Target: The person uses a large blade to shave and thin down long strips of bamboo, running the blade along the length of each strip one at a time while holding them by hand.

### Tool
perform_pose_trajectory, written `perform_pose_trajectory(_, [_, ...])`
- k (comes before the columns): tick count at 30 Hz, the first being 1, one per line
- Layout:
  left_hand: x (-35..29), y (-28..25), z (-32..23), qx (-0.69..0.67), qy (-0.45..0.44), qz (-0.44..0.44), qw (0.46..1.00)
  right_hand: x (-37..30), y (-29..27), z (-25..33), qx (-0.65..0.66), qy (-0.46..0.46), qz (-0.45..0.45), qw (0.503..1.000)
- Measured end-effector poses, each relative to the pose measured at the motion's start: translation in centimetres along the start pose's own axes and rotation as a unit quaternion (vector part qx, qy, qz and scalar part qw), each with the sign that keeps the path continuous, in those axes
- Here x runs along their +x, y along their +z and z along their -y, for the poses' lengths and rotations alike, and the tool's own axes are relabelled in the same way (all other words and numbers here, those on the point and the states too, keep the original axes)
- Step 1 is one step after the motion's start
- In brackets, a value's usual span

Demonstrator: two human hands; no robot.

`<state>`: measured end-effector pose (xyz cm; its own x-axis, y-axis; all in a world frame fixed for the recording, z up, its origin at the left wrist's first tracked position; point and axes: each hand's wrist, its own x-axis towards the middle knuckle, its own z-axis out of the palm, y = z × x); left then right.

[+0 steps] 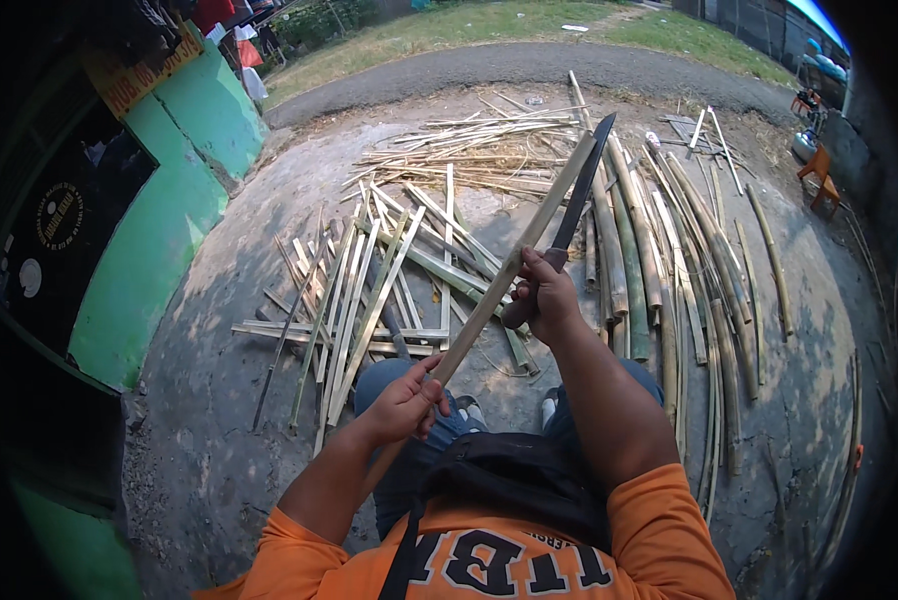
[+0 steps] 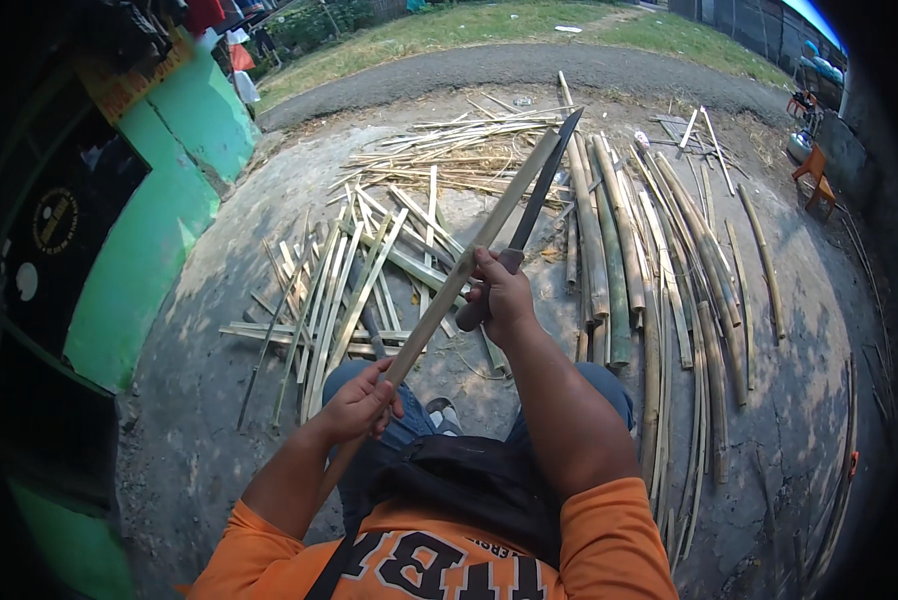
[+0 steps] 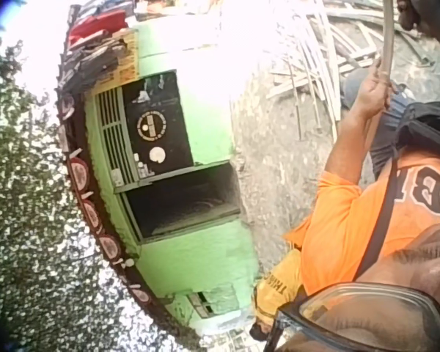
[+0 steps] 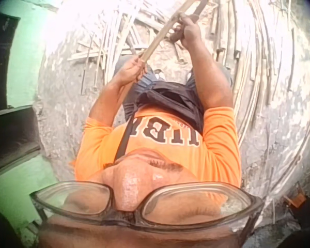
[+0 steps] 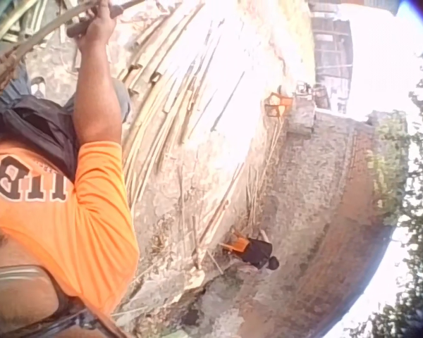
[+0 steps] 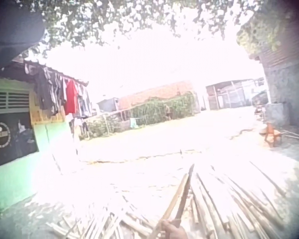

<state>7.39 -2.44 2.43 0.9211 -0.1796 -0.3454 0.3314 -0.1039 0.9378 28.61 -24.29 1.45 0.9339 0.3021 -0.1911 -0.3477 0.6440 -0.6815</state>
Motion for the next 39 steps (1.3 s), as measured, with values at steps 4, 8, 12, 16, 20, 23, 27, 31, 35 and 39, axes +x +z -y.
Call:
perform_pose_trajectory(4, [-1.3, -0.9, 1.6, 0.244, 0.173, -0.194, 0.934, 0.4, -0.4, -0.6, -0.035, -0.016, -0.033, 0.999])
perform_pose_trajectory(8, [-7.4, -3.4, 3.6, 0.214, 0.16, -0.263, 0.927, 0.3, -0.7, -0.6, -0.042, -0.003, -0.06, 0.997])
perform_pose_trajectory(12, [-15.7, -3.7, 8.6, 0.357, 0.122, -0.272, 0.885, 0.5, -1.0, -0.3, -0.029, 0.01, -0.071, 0.997])
perform_pose_trajectory(16, [-21.3, 0.2, 12.0, 0.471, 0.026, -0.269, 0.84, 1.6, -2.1, -0.9, -0.027, 0.015, -0.059, 0.998])
perform_pose_trajectory(20, [-22.6, 2.4, 15.5, 0.472, -0.019, -0.328, 0.818, 2.1, -2.4, -1.7, -0.043, 0.01, -0.046, 0.998])
perform_pose_trajectory(23, [-21.9, 3.0, 16.3, 0.474, -0.058, -0.372, 0.796, 2.3, -2.9, -1.8, -0.036, 0.01, -0.044, 0.998])
perform_pose_trajectory(27, [-21.2, 2.5, 16.7, 0.483, -0.094, -0.395, 0.776, 1.9, -3.0, -1.7, -0.031, 0.012, -0.048, 0.998])
perform_pose_trajectory(31, [-20.6, 0.9, 15.4, 0.544, -0.049, -0.369, 0.752, 1.4, -3.2, -1.2, -0.024, 0.003, -0.042, 0.999])
perform_pose_trajectory(35, [-20.3, 0.4, 16.7, 0.517, -0.032, -0.401, 0.755, 1.5, -3.0, -0.8, -0.001, -0.001, -0.029, 1.0])
perform_pose_trajectory(39, [-20.0, 1.4, 16.4, 0.477, -0.012, -0.413, 0.776, 1.5, -2.5, -0.6, -0.006, -0.001, -0.038, 0.999])
